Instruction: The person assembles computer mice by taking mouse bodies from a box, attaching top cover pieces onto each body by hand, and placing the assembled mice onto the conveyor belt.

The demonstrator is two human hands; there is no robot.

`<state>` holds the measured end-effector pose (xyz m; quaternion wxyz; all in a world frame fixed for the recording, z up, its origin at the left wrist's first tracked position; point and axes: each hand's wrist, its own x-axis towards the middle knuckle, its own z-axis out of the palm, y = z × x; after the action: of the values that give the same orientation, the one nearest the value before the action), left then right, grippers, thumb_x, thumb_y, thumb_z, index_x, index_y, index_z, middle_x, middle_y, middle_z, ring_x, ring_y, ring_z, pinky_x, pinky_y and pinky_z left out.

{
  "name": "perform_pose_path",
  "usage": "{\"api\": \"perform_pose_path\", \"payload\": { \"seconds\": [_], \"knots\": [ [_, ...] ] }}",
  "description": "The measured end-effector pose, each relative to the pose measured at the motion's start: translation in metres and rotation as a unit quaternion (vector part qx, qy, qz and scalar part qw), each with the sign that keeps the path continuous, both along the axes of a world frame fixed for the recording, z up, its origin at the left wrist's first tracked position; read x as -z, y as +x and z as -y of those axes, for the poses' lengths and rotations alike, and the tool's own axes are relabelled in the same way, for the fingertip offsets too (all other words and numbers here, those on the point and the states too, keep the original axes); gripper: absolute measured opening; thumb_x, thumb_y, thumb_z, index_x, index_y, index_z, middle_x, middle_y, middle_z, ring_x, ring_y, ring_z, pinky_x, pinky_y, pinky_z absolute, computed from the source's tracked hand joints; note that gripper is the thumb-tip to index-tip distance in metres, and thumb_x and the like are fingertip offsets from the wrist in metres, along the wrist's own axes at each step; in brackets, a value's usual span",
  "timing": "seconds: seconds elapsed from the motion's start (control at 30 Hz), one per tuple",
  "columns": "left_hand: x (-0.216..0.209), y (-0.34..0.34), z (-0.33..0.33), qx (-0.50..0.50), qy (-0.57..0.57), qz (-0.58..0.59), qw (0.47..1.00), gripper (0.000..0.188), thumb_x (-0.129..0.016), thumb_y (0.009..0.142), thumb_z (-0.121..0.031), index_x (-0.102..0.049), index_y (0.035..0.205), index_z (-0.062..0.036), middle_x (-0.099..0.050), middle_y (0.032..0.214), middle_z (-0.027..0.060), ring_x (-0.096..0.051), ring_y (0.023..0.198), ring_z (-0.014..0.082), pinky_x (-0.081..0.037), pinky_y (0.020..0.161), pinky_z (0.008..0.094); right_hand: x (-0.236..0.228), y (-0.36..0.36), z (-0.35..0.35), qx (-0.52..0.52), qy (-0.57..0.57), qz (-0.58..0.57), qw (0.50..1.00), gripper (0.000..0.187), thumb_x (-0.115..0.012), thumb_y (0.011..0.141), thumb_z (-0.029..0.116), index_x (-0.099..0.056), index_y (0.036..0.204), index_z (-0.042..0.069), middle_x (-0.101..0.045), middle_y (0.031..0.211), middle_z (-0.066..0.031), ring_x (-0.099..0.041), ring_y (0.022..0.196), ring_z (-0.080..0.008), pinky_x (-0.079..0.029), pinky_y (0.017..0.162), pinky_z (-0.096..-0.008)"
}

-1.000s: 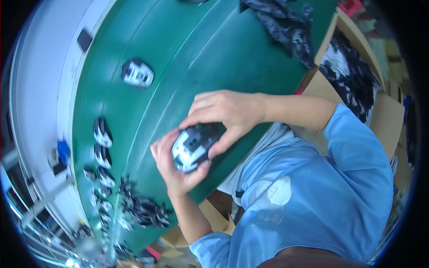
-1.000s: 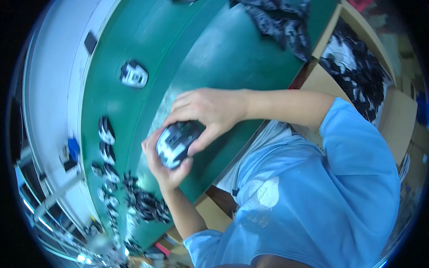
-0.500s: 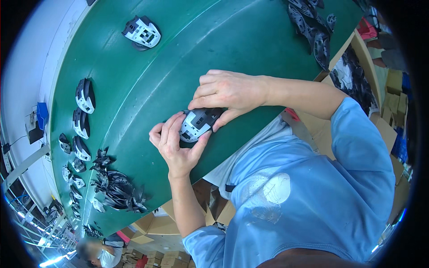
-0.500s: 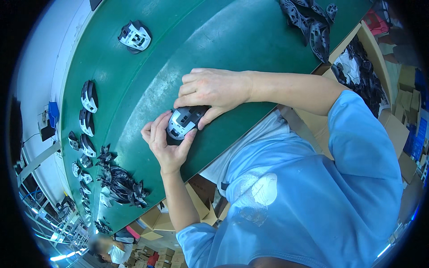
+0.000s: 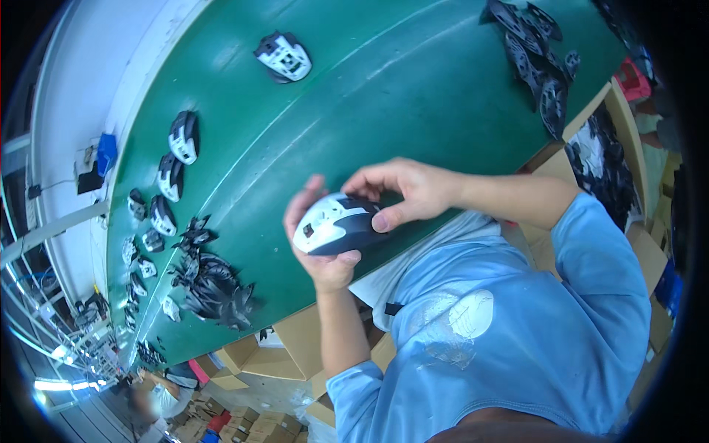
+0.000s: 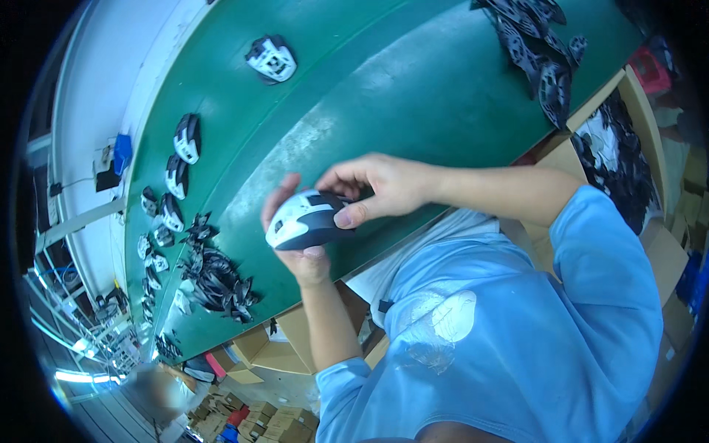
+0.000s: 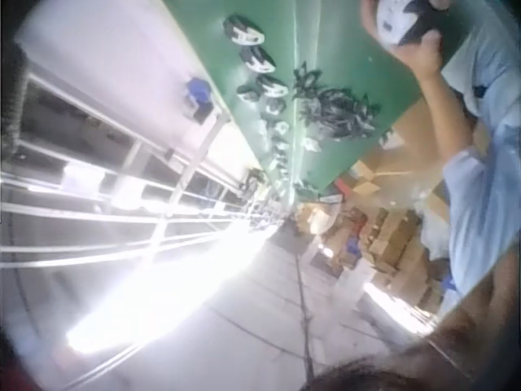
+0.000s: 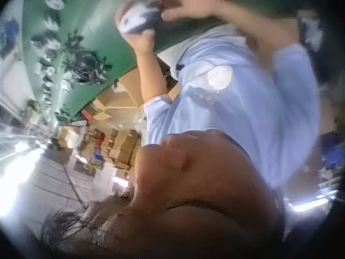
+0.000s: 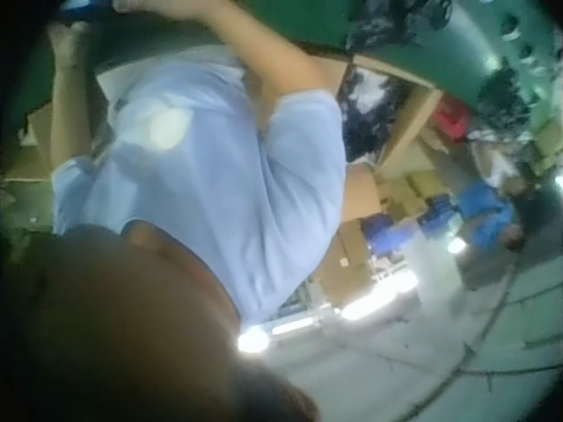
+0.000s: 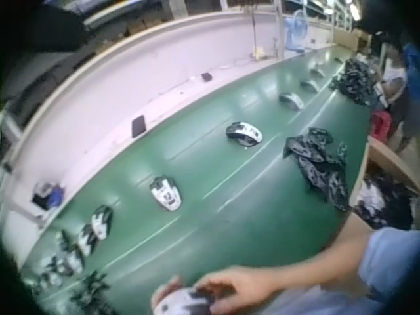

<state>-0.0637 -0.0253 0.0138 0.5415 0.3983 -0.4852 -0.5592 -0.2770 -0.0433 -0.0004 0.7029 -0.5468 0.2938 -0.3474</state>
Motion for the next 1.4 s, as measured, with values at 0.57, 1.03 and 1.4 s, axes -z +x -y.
{"api": "perform_pose_path", "payload": {
  "seconds": [0.57, 1.03, 1.4],
  "knots": [
    [-0.013, -0.005, -0.047, -0.132, 0.103, -0.048, 0.985, 0.064, -0.031, 0.110, -0.047, -0.051, 0.135, 0.0076, -0.061, 0.125, 0.0192, -0.060, 0.116, 0.0258, -0.049, 0.100, 0.0395, -0.035, 0.049, -0.003, 0.143, -0.421, -0.205, 0.872, 0.019, -0.068, 0.091, 0.023, -0.063, 0.085, 0.006, -0.067, 0.076, -0.0073, -0.068, 0.074, -0.0277, -0.055, 0.062, -0.0397],
    [0.015, -0.009, -0.049, -0.195, 0.093, 0.009, 0.976, 0.041, -0.035, 0.106, -0.027, -0.062, 0.115, 0.0035, -0.062, 0.117, 0.0121, -0.059, 0.105, 0.0213, -0.048, 0.094, 0.0353, -0.013, 0.049, -0.002, 0.048, -0.454, -0.275, 0.846, 0.017, -0.070, 0.082, 0.017, -0.059, 0.078, 0.004, -0.066, 0.074, -0.0125, -0.068, 0.073, -0.0300, -0.057, 0.064, -0.0418],
    [-0.052, 0.034, 0.132, -0.159, -0.394, 0.526, 0.736, 0.035, -0.060, 0.102, -0.022, -0.059, 0.119, 0.0088, -0.066, 0.111, 0.0216, -0.066, 0.096, 0.0374, -0.053, 0.085, 0.0434, -0.044, -0.072, -0.020, 0.211, -0.417, -0.246, 0.849, 0.030, -0.069, 0.096, 0.030, -0.071, 0.117, 0.010, -0.072, 0.093, -0.0074, -0.067, 0.090, -0.0273, -0.056, 0.077, -0.0401]
  ]
}}
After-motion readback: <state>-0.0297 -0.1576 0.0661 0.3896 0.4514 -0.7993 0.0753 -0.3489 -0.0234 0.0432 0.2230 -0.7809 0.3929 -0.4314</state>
